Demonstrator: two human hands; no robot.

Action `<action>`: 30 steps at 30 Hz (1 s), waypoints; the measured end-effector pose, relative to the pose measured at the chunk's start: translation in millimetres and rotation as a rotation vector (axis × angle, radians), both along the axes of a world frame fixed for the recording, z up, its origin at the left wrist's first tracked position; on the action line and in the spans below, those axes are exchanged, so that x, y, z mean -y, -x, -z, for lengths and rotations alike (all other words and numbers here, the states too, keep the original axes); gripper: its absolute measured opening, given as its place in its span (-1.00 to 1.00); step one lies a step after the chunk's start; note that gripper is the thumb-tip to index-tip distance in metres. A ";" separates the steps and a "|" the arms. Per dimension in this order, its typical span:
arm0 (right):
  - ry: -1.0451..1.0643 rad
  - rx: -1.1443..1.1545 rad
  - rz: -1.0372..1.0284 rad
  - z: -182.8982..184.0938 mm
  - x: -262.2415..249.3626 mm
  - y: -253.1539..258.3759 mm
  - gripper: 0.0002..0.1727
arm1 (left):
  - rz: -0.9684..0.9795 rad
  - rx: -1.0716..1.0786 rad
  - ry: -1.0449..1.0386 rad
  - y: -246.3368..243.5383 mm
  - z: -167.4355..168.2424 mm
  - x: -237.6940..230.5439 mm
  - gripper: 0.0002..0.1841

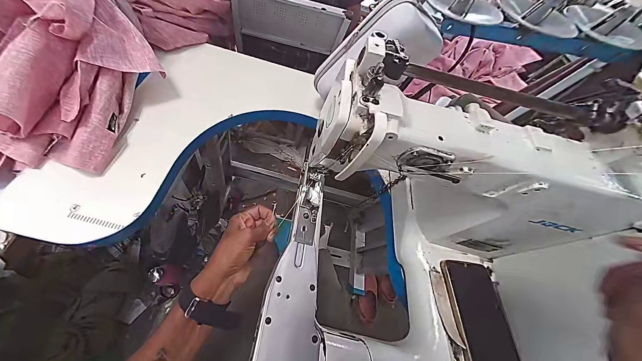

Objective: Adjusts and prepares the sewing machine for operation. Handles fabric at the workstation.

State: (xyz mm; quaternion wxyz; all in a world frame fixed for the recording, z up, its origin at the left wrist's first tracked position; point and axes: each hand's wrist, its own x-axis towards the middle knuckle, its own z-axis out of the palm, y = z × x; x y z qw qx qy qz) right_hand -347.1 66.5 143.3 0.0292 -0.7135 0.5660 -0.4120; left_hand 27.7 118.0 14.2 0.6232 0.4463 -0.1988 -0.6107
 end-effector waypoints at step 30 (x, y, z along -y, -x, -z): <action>0.310 -0.341 -0.640 143.6 -39.1 -243.4 -0.62 | -0.022 0.668 0.222 -12.3 58.5 59.8 -0.52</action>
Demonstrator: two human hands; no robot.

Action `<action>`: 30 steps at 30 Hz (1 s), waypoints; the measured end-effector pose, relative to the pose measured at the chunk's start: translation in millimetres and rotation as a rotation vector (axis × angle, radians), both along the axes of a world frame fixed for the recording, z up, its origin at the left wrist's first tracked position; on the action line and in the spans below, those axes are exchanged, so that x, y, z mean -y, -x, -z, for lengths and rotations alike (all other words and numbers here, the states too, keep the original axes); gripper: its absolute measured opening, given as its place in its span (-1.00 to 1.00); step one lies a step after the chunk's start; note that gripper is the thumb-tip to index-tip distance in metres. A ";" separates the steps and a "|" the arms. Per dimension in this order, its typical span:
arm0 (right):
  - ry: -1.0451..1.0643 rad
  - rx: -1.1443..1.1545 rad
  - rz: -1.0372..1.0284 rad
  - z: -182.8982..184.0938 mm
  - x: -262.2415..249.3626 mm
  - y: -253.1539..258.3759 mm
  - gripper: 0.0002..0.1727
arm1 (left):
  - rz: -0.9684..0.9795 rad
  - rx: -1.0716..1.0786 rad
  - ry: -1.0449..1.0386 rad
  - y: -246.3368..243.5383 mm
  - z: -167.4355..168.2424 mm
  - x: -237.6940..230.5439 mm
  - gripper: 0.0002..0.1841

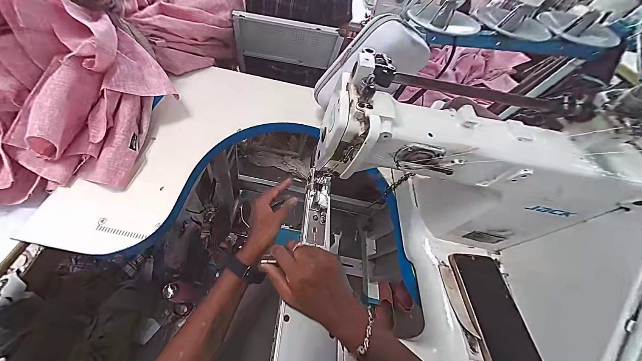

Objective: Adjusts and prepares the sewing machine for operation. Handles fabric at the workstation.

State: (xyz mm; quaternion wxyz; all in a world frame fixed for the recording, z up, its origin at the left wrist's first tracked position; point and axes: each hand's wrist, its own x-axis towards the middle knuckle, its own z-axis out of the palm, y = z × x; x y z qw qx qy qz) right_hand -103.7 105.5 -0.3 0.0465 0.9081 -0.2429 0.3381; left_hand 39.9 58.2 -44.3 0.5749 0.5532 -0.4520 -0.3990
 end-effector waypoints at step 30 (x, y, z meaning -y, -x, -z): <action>-0.376 0.101 -0.019 -9.8 -38.8 -24.0 -0.81 | 0.369 -0.152 -0.028 -2.3 -45.9 6.1 -0.68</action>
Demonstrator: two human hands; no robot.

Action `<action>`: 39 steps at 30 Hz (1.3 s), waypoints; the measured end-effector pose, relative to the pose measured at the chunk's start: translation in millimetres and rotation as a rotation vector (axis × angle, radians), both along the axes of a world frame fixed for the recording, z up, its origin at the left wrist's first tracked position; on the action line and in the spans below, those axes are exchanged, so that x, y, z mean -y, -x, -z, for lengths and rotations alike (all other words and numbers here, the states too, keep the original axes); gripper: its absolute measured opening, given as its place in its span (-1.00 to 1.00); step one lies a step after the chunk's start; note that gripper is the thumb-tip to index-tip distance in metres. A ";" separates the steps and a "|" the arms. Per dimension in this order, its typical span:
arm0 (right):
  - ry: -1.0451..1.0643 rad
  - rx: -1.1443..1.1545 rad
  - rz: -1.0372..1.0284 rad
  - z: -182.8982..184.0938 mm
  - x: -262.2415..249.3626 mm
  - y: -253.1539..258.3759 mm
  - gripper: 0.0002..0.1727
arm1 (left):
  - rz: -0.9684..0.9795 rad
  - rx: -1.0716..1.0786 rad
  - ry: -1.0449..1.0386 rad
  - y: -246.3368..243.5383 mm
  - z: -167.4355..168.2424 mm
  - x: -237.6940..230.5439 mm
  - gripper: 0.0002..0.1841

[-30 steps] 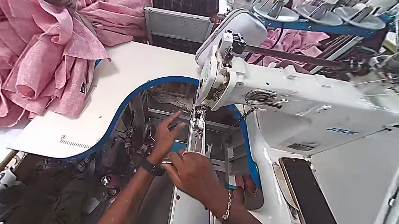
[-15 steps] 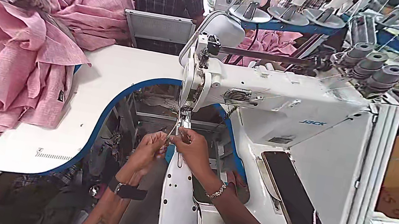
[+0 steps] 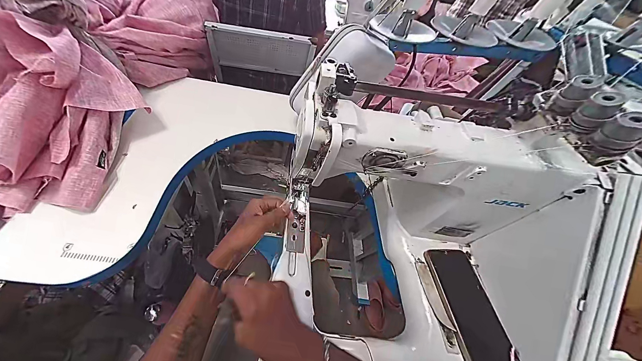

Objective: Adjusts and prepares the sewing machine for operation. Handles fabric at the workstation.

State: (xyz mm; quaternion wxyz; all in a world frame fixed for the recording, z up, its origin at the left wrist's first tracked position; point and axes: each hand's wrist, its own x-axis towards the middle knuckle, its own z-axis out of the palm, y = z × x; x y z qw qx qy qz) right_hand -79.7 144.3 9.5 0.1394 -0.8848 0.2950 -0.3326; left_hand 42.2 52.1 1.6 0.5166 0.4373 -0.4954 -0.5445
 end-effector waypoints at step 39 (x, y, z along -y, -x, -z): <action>0.195 0.119 0.009 10.4 18.7 13.9 -0.85 | -0.346 -0.347 0.237 20.3 29.0 -13.8 -0.52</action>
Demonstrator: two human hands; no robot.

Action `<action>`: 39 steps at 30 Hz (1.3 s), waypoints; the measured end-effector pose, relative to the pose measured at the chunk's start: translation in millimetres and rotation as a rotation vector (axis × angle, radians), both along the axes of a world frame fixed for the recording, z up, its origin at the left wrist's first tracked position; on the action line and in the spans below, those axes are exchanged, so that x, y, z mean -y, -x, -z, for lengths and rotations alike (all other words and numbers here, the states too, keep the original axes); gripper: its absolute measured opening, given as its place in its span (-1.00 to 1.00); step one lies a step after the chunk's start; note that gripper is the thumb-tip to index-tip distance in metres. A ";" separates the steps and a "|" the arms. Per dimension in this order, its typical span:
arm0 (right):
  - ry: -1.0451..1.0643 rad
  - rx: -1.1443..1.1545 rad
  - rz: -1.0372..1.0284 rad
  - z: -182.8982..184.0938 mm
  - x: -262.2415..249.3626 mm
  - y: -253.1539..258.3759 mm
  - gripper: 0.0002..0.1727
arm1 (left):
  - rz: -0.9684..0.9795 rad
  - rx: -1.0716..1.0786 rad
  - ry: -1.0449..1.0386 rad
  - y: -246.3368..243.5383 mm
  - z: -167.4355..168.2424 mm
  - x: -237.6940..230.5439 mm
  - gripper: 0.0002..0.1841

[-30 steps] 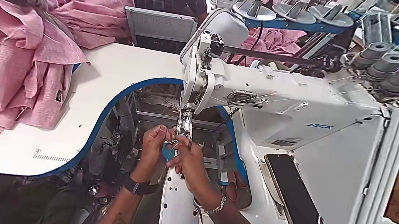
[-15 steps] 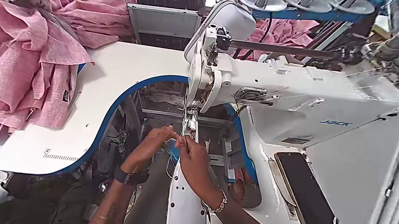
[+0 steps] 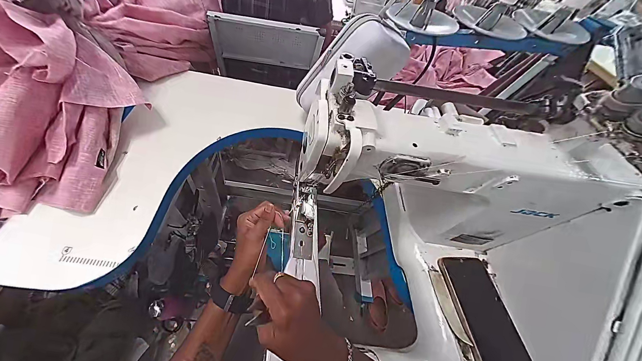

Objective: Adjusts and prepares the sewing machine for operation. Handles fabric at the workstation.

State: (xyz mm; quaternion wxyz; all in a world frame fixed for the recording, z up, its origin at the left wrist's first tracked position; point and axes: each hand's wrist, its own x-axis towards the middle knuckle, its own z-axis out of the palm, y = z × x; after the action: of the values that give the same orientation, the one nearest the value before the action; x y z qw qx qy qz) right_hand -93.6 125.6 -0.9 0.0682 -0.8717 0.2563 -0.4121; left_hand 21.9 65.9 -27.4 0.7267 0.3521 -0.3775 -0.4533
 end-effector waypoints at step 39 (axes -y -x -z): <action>-1.538 0.801 0.199 -47.4 64.2 4.4 -0.70 | 0.734 -0.175 -0.208 -46.7 -28.3 -48.8 -0.75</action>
State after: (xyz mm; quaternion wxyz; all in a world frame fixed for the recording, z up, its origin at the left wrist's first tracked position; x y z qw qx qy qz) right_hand -97.9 61.3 46.5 0.6862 -0.3471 0.4952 -0.4043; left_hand 68.6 114.7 1.0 0.5063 0.2252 -0.3669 -0.7472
